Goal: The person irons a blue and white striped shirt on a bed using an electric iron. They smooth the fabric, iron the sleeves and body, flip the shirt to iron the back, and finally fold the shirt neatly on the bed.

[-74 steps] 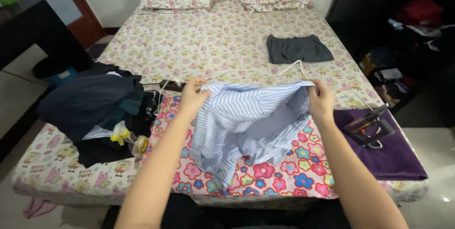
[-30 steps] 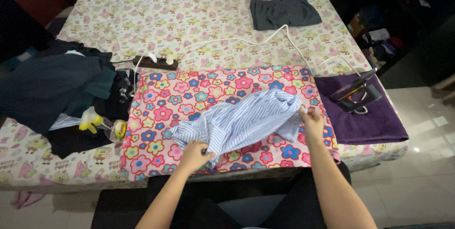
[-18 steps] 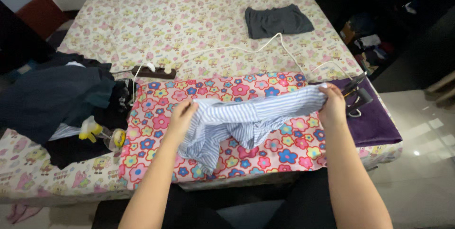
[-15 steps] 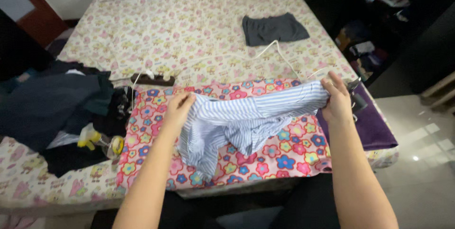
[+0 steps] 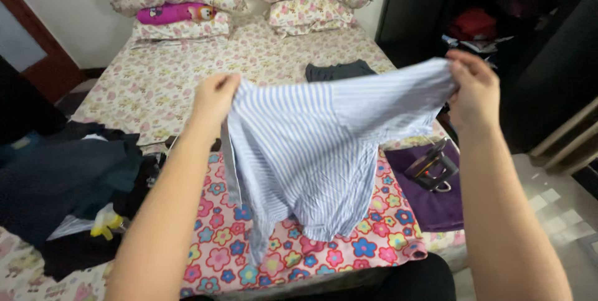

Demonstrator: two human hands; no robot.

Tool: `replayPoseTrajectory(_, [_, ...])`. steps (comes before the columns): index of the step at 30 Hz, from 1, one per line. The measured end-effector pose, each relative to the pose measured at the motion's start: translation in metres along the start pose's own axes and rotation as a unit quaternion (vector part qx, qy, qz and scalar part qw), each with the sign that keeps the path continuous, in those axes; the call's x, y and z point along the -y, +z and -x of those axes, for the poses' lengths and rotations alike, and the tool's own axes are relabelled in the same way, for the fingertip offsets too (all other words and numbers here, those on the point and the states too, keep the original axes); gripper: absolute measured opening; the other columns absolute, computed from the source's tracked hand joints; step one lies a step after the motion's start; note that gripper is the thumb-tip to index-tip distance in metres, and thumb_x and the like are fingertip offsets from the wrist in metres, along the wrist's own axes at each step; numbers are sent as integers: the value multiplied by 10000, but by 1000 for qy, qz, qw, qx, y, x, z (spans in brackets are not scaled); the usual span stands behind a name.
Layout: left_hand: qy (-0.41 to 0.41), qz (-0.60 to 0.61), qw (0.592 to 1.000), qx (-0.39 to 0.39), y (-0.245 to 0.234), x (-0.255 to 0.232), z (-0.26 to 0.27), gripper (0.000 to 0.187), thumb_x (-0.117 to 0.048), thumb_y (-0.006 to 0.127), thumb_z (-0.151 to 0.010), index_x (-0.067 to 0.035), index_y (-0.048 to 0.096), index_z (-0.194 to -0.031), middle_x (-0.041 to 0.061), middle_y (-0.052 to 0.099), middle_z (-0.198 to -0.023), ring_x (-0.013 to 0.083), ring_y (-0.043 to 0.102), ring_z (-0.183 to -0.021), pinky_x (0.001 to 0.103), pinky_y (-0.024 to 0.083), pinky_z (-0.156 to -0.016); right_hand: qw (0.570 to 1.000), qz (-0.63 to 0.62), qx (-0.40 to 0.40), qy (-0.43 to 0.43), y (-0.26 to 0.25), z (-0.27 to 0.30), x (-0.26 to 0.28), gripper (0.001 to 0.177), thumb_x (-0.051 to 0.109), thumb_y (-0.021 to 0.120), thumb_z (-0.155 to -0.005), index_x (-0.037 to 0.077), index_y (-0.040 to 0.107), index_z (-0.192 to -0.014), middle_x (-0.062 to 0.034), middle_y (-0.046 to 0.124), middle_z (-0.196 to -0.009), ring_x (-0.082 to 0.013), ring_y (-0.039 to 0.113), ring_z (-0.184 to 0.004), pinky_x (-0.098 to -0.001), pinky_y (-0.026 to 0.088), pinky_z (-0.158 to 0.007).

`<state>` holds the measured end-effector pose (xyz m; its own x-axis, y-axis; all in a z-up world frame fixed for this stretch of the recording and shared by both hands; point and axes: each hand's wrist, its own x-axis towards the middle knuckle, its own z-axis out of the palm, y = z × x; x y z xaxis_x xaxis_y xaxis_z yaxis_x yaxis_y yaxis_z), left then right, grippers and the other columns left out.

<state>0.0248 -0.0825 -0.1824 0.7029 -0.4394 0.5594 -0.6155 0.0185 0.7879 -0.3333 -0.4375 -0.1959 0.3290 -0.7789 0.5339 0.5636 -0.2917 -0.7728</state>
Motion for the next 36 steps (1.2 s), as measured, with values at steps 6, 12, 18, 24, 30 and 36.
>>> replayPoseTrajectory(6, [235,-93,966,-52,-11,-116,-117,291,-275,706,-1020,1,707,-928,47,674,-733,100,558,-671,342,447,-604,995,-27,21,-91,19,-54,91,196,46,623,-1082,-4,685,-1262,-72,730,-1107,-135,700,-996,-256,597,-875])
replayPoseTrajectory(12, [285,-82,955,-20,11,-181,-212,260,-251,709,-1030,4,710,-978,73,690,-820,145,610,-730,355,460,-649,988,-114,-14,-106,4,-106,101,174,63,590,-1119,-29,697,-1221,-101,725,-1083,-187,684,-981,-347,592,-912])
replayPoseTrajectory(18, [167,-244,955,-35,101,-107,-263,303,-369,712,-928,-74,786,-936,199,735,-917,383,700,-880,472,519,-774,992,-129,9,12,-27,-154,26,293,73,503,-1060,9,638,-1313,-111,698,-1232,-229,680,-1117,-394,561,-1013])
replayPoseTrajectory(24, [222,-150,961,-66,171,-59,-307,268,-306,664,-981,-53,752,-985,185,734,-896,344,706,-835,444,539,-755,986,-147,-26,72,-31,-166,2,356,104,430,-1054,85,590,-1372,-97,673,-1282,-234,663,-1135,-424,529,-995])
replayPoseTrajectory(30, [280,-57,958,-26,109,-97,-338,230,-248,663,-1073,-29,727,-1049,13,714,-866,122,622,-778,307,485,-688,989,-116,36,-90,-9,-150,46,335,85,442,-1143,80,531,-1466,-109,661,-1352,-236,629,-1249,-433,516,-1098])
replayPoseTrajectory(36, [292,-57,955,4,18,-64,-248,279,-237,635,-1152,19,639,-1040,1,612,-886,104,524,-826,306,429,-733,961,-238,127,-58,19,-98,41,388,59,501,-1139,111,529,-1523,-107,644,-1339,-243,624,-1284,-407,476,-1086])
